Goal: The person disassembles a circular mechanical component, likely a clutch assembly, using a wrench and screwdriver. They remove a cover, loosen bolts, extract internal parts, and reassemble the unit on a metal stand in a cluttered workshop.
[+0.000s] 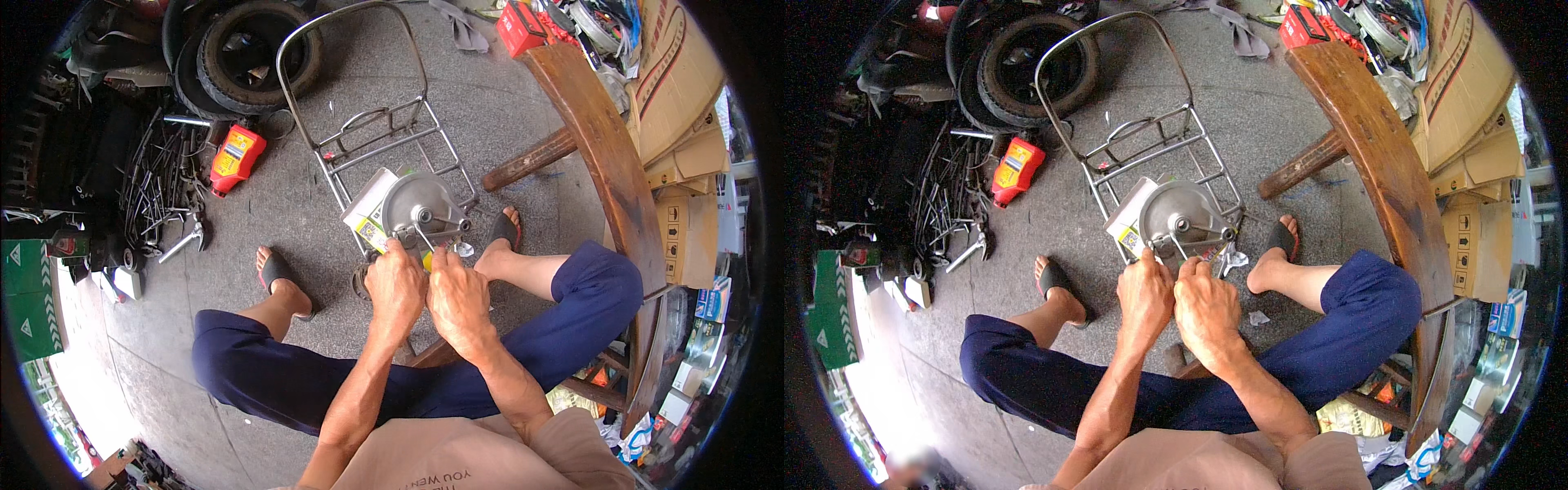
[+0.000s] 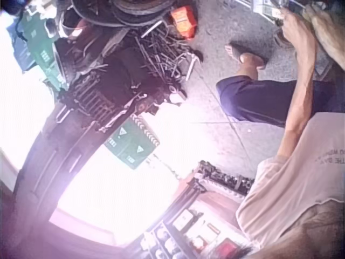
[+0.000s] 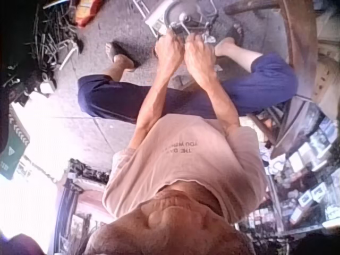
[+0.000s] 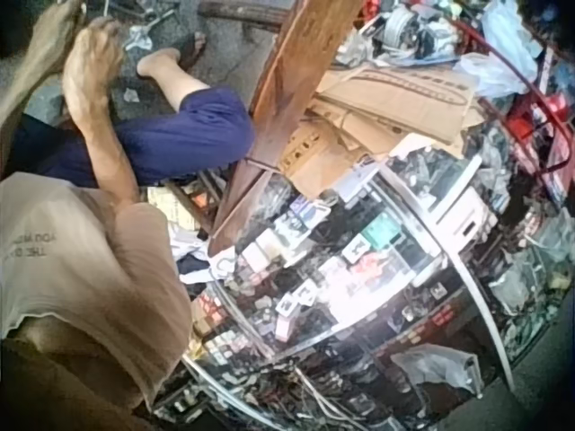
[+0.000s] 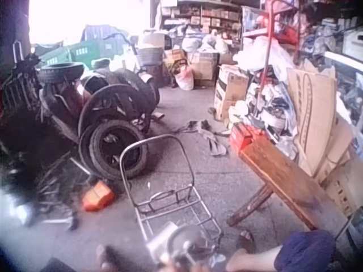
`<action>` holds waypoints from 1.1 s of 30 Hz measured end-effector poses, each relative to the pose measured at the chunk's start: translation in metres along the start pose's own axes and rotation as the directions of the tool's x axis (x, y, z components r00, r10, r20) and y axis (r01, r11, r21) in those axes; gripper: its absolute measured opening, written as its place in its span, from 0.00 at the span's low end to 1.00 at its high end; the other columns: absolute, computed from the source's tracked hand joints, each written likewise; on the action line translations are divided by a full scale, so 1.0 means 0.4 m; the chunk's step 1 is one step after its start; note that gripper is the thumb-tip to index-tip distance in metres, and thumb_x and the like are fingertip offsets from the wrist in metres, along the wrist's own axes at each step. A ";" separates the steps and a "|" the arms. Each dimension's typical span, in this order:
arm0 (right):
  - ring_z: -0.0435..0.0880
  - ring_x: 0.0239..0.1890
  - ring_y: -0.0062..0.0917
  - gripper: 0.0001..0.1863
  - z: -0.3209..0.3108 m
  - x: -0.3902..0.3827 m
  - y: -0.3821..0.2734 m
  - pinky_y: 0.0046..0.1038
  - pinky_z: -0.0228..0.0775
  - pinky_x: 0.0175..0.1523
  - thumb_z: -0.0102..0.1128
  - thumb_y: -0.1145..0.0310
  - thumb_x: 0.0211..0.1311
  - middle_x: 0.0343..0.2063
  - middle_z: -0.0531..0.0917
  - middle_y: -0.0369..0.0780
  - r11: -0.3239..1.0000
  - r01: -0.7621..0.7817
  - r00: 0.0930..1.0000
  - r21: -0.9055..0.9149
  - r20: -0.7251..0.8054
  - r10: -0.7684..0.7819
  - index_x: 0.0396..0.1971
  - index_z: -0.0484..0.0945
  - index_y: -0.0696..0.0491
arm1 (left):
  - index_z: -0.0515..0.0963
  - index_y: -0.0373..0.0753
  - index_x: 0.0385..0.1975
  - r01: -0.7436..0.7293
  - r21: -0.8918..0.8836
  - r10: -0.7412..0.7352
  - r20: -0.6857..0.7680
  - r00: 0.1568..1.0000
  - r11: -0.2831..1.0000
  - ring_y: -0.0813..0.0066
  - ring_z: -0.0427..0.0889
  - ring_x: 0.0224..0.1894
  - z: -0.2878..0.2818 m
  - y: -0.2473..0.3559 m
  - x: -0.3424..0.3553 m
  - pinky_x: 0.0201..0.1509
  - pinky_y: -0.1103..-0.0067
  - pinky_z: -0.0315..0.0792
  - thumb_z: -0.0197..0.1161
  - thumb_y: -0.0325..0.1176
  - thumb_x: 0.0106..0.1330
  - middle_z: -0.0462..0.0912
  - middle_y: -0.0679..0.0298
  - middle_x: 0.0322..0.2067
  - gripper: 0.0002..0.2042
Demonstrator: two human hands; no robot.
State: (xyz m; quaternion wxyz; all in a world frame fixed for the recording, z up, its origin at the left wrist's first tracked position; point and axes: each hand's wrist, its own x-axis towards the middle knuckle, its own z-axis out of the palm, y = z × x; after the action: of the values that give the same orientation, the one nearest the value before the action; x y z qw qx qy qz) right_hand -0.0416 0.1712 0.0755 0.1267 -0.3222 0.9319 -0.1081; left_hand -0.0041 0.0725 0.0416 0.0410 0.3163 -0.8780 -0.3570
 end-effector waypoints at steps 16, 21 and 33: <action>0.84 0.28 0.42 0.14 -0.012 0.006 -0.005 0.37 0.77 0.33 0.55 0.74 0.56 0.29 0.82 0.51 0.994 -0.096 0.995 0.049 0.036 0.094 0.41 0.74 0.65 | 0.70 0.26 0.48 0.310 -0.186 -0.285 0.148 0.947 0.932 0.41 0.82 0.31 0.055 -0.016 -0.014 0.37 0.56 0.73 0.53 0.48 0.68 0.81 0.43 0.25 0.25; 0.85 0.26 0.40 0.16 -0.028 0.004 -0.025 0.35 0.78 0.32 0.53 0.72 0.58 0.28 0.82 0.50 0.998 -0.071 0.996 0.001 0.048 0.070 0.45 0.74 0.65 | 0.71 0.28 0.40 0.299 -0.311 -0.263 0.151 0.953 0.902 0.42 0.80 0.42 0.102 -0.063 -0.020 0.43 0.58 0.71 0.55 0.49 0.68 0.79 0.36 0.38 0.24; 0.85 0.26 0.40 0.17 -0.014 0.009 -0.026 0.34 0.78 0.30 0.54 0.73 0.58 0.28 0.82 0.51 0.995 -0.096 0.994 0.025 0.063 0.094 0.46 0.74 0.68 | 0.79 0.31 0.39 0.441 -0.677 -0.227 0.385 0.894 0.589 0.78 0.80 0.31 0.128 -0.082 -0.002 0.34 0.76 0.75 0.71 0.30 0.55 0.84 0.60 0.32 0.14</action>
State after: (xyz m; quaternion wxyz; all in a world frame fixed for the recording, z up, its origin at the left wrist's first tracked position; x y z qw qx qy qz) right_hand -0.0399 0.1615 0.0831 0.1647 -0.2788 0.9403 -0.1049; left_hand -0.0013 0.0859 -0.0176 -0.0154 0.3820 -0.5726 -0.7252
